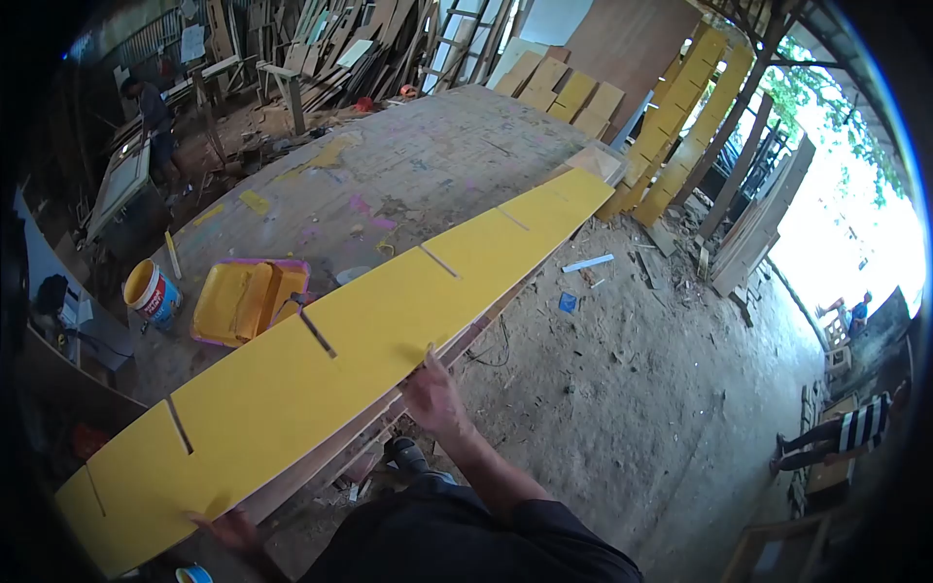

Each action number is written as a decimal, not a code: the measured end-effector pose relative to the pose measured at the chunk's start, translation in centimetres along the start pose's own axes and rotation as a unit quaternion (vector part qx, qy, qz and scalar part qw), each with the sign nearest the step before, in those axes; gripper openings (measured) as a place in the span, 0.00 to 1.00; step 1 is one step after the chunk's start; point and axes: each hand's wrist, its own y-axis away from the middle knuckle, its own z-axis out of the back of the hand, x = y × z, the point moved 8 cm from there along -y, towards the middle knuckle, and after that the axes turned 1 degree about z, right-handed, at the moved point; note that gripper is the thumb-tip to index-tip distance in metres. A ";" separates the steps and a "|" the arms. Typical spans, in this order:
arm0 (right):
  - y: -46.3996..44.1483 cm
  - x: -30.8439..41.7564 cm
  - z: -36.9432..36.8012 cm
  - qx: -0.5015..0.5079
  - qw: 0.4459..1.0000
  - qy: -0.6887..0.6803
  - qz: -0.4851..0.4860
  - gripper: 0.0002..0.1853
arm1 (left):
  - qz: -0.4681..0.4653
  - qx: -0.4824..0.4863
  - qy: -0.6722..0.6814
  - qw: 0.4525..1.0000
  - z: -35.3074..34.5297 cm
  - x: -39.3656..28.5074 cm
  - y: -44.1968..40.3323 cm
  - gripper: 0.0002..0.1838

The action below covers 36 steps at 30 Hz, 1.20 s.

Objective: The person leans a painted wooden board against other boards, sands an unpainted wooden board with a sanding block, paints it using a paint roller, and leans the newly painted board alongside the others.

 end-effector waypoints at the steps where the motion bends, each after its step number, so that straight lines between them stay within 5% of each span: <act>1: 0.8 0.4 0.4 -0.002 1.000 -0.002 0.003 0.32 | 0.001 -0.012 0.003 1.000 1.1 -1.9 0.0 0.35; 3: 2.1 2.7 -0.6 0.104 0.994 -0.009 0.021 0.39 | -0.018 0.039 -0.016 0.999 0.6 -5.0 0.5 0.35; 7: -2.8 11.8 10.6 0.108 0.980 -0.117 0.121 0.48 | 0.000 0.128 -0.050 0.991 -4.8 -7.5 2.3 0.33; 8: -4.2 14.2 12.8 0.060 0.979 -0.101 0.165 0.50 | -0.139 0.057 -0.348 0.925 -1.5 -11.2 3.6 0.37; 9: -5.7 15.8 13.6 0.061 0.979 -0.104 0.166 0.50 | -0.263 -0.022 -0.605 0.751 -0.7 -13.7 5.1 0.42; 10: -7.1 17.6 15.0 0.007 0.977 -0.083 0.195 0.47 | -0.266 -0.019 -0.606 0.749 -3.9 -12.9 5.6 0.42; 12: -9.1 19.9 15.8 -0.044 0.971 -0.067 0.223 0.43 | -0.153 -0.215 -0.226 0.938 -11.2 -9.7 5.3 0.50; 17: -9.5 22.8 12.9 0.023 0.975 -0.067 0.209 0.27 | -0.238 -0.163 -0.270 0.919 -20.7 -7.3 1.8 0.52; 21: -8.2 27.1 13.0 0.005 0.976 -0.082 0.203 0.27 | -0.277 -0.101 -0.301 0.907 -27.7 -3.1 -1.2 0.53; 26: -7.5 37.3 14.3 0.125 0.966 -0.132 0.186 0.26 | -0.294 -0.032 -0.305 0.905 -36.0 6.4 -4.7 0.55; 36: -4.3 55.1 20.6 -0.070 0.931 -0.250 0.257 0.15 | -0.314 0.089 -0.289 0.900 -51.1 20.1 -8.8 0.59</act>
